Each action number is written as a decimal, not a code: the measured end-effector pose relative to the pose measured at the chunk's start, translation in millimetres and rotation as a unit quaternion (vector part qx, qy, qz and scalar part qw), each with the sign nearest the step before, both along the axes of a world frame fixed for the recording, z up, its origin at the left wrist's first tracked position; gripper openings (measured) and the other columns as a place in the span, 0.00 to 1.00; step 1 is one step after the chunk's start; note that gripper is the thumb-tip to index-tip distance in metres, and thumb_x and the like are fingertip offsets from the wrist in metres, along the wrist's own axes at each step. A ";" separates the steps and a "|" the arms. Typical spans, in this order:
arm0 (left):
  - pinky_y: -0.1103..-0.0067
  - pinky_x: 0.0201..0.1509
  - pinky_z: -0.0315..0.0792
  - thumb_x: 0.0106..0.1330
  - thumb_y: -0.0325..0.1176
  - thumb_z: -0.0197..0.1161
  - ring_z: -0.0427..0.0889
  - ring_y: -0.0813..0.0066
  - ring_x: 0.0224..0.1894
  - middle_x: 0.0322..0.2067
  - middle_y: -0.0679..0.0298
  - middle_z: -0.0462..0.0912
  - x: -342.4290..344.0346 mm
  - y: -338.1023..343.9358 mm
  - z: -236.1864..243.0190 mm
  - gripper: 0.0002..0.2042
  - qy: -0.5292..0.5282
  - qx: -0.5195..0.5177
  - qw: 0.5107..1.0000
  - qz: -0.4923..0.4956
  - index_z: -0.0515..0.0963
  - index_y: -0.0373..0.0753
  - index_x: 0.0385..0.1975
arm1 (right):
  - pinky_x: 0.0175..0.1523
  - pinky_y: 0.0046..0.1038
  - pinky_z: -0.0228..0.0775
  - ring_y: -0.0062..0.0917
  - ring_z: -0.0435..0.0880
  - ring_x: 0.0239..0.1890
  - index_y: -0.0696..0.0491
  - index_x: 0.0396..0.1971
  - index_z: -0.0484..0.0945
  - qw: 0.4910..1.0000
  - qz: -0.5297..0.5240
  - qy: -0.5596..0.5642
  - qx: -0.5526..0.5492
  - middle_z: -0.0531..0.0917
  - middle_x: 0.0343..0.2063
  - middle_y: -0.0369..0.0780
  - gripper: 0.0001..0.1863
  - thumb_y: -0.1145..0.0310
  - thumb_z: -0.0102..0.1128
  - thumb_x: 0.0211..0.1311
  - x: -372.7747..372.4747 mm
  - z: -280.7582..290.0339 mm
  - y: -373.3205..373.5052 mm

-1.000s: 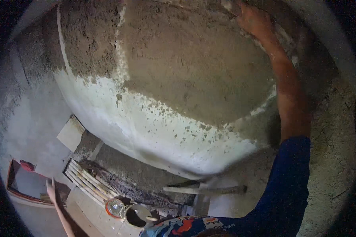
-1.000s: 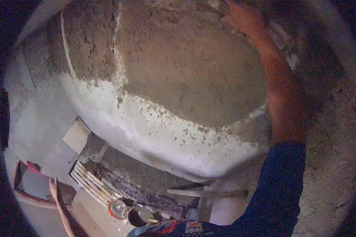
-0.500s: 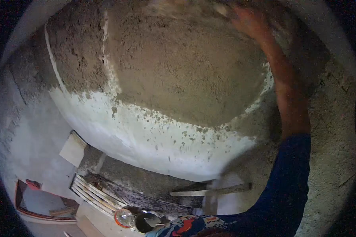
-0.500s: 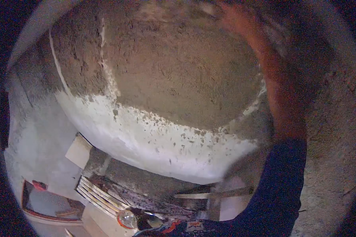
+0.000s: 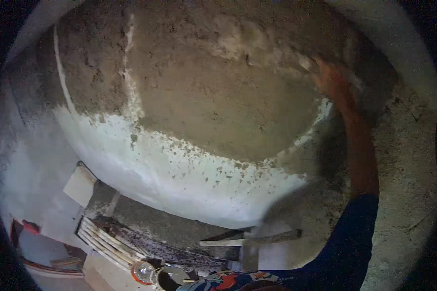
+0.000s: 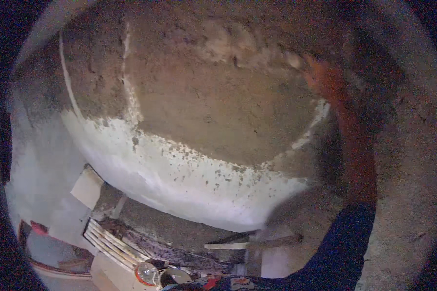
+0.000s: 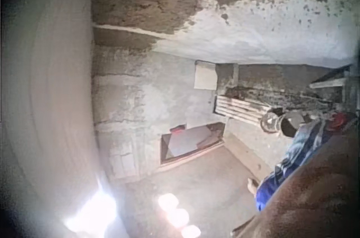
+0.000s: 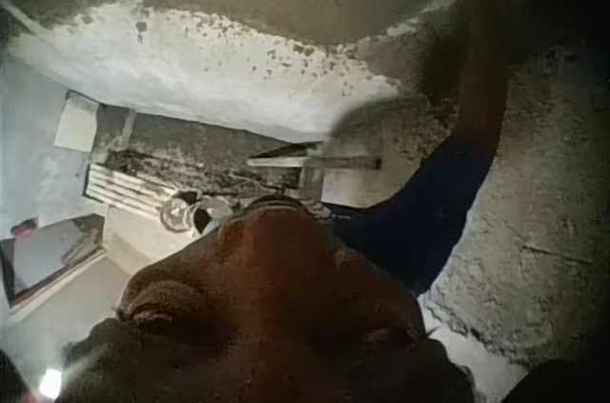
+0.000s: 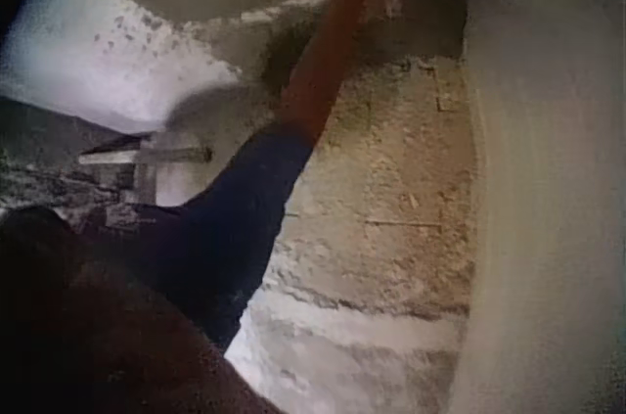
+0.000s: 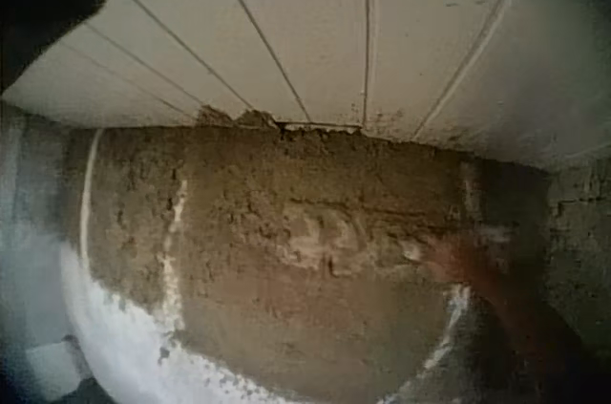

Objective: The person smooths mortar on a wall using a float board, scoops wet mortar from a bucket with a trowel, and applies it onto the wall.

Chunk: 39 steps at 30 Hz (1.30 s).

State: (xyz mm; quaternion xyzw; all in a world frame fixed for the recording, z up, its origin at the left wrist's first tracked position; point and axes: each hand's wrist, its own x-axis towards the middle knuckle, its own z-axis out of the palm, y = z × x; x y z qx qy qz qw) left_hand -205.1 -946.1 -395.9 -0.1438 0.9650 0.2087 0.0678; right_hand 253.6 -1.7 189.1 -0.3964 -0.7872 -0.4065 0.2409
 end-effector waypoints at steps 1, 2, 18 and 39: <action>0.63 0.46 0.71 0.65 0.58 0.48 0.76 0.45 0.44 0.41 0.42 0.78 11.8 -9.5 5.8 0.30 0.005 0.002 1.000 0.023 0.74 0.30 0.46 | 0.43 0.36 0.76 0.34 0.83 0.33 0.45 0.63 0.63 0.999 -0.031 -0.007 -0.008 0.83 0.33 0.44 0.34 0.65 0.60 0.54 -25.8 14.0 -4.0; 0.63 0.45 0.72 0.65 0.58 0.48 0.77 0.45 0.43 0.40 0.41 0.78 11.6 -9.0 10.0 0.31 0.015 0.014 0.999 0.034 0.75 0.30 0.44 | 0.42 0.37 0.76 0.33 0.83 0.32 0.45 0.63 0.64 0.999 -0.039 -0.019 -0.001 0.82 0.32 0.45 0.33 0.66 0.59 0.53 -46.4 34.0 -8.3; 0.65 0.35 0.70 0.70 0.43 0.45 0.78 0.54 0.33 0.33 0.43 0.79 -172.0 200.8 64.5 0.21 0.230 0.005 0.911 -0.342 0.73 0.31 0.49 | 0.46 0.40 0.73 0.33 0.79 0.45 0.54 0.59 0.68 0.998 -0.008 0.003 -0.055 0.79 0.45 0.44 0.30 0.57 0.60 0.59 -64.3 100.4 -32.4; 0.59 0.46 0.71 0.68 0.55 0.44 0.78 0.43 0.45 0.41 0.42 0.79 -127.4 326.6 48.2 0.27 0.156 -0.015 0.924 -0.350 0.75 0.35 0.46 | 0.52 0.37 0.71 0.34 0.79 0.46 0.51 0.56 0.70 0.994 0.097 -0.021 0.049 0.79 0.47 0.43 0.22 0.63 0.56 0.63 -133.9 107.4 -23.6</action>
